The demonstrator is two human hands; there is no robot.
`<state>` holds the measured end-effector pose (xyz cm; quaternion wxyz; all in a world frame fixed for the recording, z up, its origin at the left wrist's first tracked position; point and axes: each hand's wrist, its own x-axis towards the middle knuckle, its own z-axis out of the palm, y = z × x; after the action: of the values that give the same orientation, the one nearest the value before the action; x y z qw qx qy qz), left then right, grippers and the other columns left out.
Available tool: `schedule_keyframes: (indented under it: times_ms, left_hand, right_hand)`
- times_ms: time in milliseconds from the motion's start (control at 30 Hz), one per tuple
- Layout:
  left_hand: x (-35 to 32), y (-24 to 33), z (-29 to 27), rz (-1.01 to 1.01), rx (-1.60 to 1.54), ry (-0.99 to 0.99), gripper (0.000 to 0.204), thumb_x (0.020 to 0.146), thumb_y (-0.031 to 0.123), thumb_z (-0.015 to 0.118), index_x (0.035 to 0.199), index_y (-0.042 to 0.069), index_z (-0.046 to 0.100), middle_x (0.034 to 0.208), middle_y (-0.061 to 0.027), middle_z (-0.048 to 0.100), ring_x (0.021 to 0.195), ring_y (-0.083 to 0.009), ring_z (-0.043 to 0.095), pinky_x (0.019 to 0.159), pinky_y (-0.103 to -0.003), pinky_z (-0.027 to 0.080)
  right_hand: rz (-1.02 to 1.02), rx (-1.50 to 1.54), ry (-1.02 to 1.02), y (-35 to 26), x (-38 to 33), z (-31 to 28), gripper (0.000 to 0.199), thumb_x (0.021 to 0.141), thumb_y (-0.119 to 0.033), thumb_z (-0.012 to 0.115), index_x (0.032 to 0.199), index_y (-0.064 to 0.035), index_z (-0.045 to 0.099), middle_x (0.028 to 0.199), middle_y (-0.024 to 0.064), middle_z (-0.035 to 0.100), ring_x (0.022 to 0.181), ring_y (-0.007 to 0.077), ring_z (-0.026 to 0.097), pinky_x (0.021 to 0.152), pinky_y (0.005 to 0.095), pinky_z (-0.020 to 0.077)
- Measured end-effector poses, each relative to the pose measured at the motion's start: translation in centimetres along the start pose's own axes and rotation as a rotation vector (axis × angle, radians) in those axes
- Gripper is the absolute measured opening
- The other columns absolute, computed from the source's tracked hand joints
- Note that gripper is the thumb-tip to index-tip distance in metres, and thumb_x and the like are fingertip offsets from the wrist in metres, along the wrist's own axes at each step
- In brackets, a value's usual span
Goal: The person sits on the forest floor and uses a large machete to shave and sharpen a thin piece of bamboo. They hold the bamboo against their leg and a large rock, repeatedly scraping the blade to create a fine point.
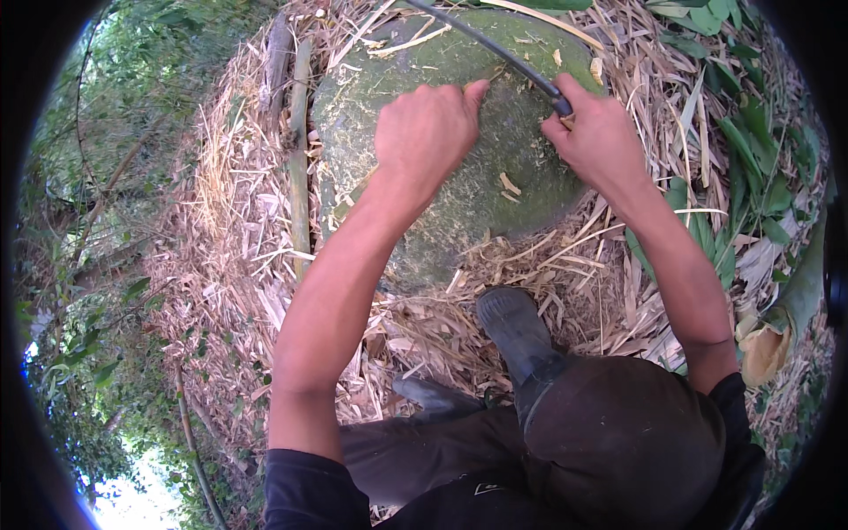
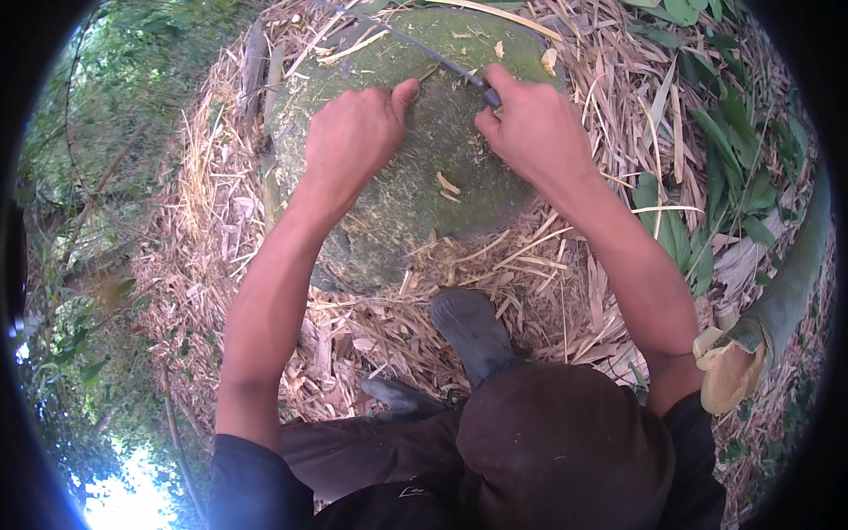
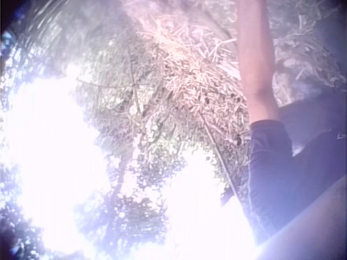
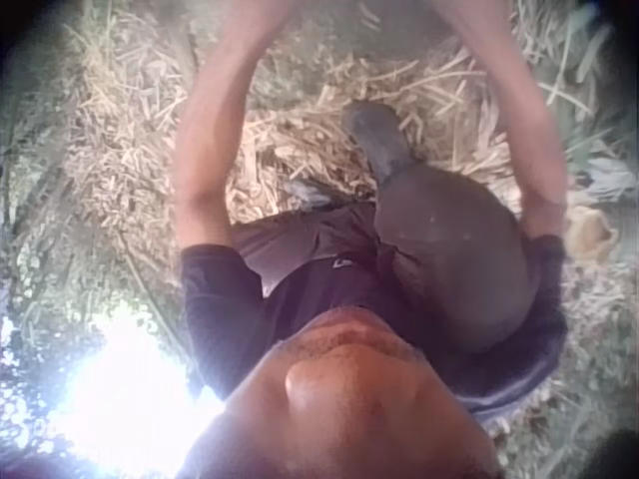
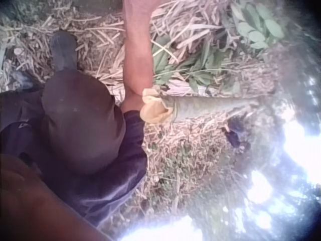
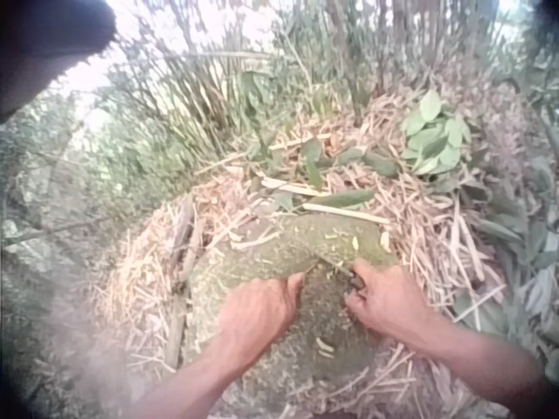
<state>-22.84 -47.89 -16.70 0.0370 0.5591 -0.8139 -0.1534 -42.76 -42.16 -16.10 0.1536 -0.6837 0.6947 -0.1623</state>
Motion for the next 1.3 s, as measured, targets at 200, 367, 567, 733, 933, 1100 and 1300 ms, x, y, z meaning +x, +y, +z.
schedule_keyframes:
  times_ms: [200, 367, 567, 733, 933, 1100, 1300]
  left_hand:
    - [-0.4, 0.0, -0.2, 0.011, 0.004, 0.025, 0.071, 0.105, 0.050, 0.039, 0.069, -0.002, 0.070, 0.064, -0.0255, 0.065, 0.064, -0.0439, 0.068, 0.061, -0.052, 0.056]
    - [-0.3, 0.2, -0.2, 0.010, 0.021, -0.005, 0.070, 0.105, 0.049, 0.039, 0.069, -0.002, 0.070, 0.063, -0.0249, 0.065, 0.062, -0.0430, 0.068, 0.059, -0.051, 0.056]
    - [-0.4, 0.2, -0.1, -0.003, 0.031, 0.001, 0.069, 0.106, 0.049, 0.039, 0.070, -0.002, 0.070, 0.062, -0.0249, 0.065, 0.061, -0.0420, 0.068, 0.058, -0.050, 0.056]
    - [-0.4, 0.6, -0.4, -0.007, 0.003, -0.006, 0.070, 0.106, 0.049, 0.039, 0.069, -0.001, 0.070, 0.062, -0.0242, 0.064, 0.060, -0.0423, 0.068, 0.058, -0.050, 0.056]
    - [-0.5, -0.3, 0.7, 0.068, -0.039, 0.036, 0.058, 0.106, 0.046, 0.041, 0.081, -0.001, 0.064, 0.061, -0.0218, 0.064, 0.058, -0.0419, 0.066, 0.056, -0.052, 0.052]
    - [-0.7, -1.3, 1.1, 0.233, -0.151, 0.152, 0.040, 0.107, 0.037, 0.043, 0.093, 0.002, 0.056, 0.059, -0.0206, 0.062, 0.055, -0.0409, 0.063, 0.052, -0.053, 0.048]
    - [0.1, -0.8, 0.0, 0.181, -0.015, 0.092, 0.040, 0.107, 0.032, 0.042, 0.090, 0.001, 0.062, 0.059, -0.0210, 0.063, 0.057, -0.0397, 0.066, 0.054, -0.051, 0.051]
  right_hand:
    - [0.029, 0.148, 0.040, -0.7, -0.9, -0.5, 0.027, 0.083, -0.017, 0.067, 0.103, -0.0010, 0.061, 0.063, 0.0187, 0.062, 0.062, 0.0393, 0.066, 0.060, 0.0487, 0.0510]
    - [0.065, 0.128, 0.034, -0.4, -0.7, 0.1, 0.026, 0.083, -0.018, 0.067, 0.104, -0.0030, 0.061, 0.063, 0.0183, 0.062, 0.061, 0.0391, 0.065, 0.058, 0.0479, 0.0504]
    - [0.057, 0.152, 0.016, -0.5, -1.0, -1.0, 0.028, 0.083, -0.018, 0.068, 0.106, -0.0039, 0.061, 0.069, 0.0174, 0.065, 0.066, 0.0381, 0.067, 0.060, 0.0473, 0.0523]
    - [-0.008, 0.058, 0.078, 0.4, -1.1, 0.6, 0.026, 0.084, -0.017, 0.067, 0.106, -0.0036, 0.061, 0.065, 0.0149, 0.060, 0.060, 0.0327, 0.063, 0.059, 0.0427, 0.0493]
    - [0.181, 0.322, -0.008, 1.2, -0.7, 0.1, 0.031, 0.081, -0.020, 0.068, 0.107, -0.0027, 0.064, 0.072, 0.0144, 0.062, 0.063, 0.0299, 0.063, 0.063, 0.0431, 0.0493]
    - [0.235, 0.383, 0.017, 1.7, -1.5, 0.3, 0.029, 0.081, -0.021, 0.068, 0.101, -0.0005, 0.063, 0.069, 0.0123, 0.056, 0.062, 0.0243, 0.057, 0.061, 0.0394, 0.0464]
    - [0.195, 0.276, 0.019, 1.2, -2.2, -0.1, 0.025, 0.081, -0.019, 0.067, 0.098, -0.0013, 0.061, 0.066, 0.0143, 0.059, 0.059, 0.0319, 0.062, 0.059, 0.0441, 0.0477]
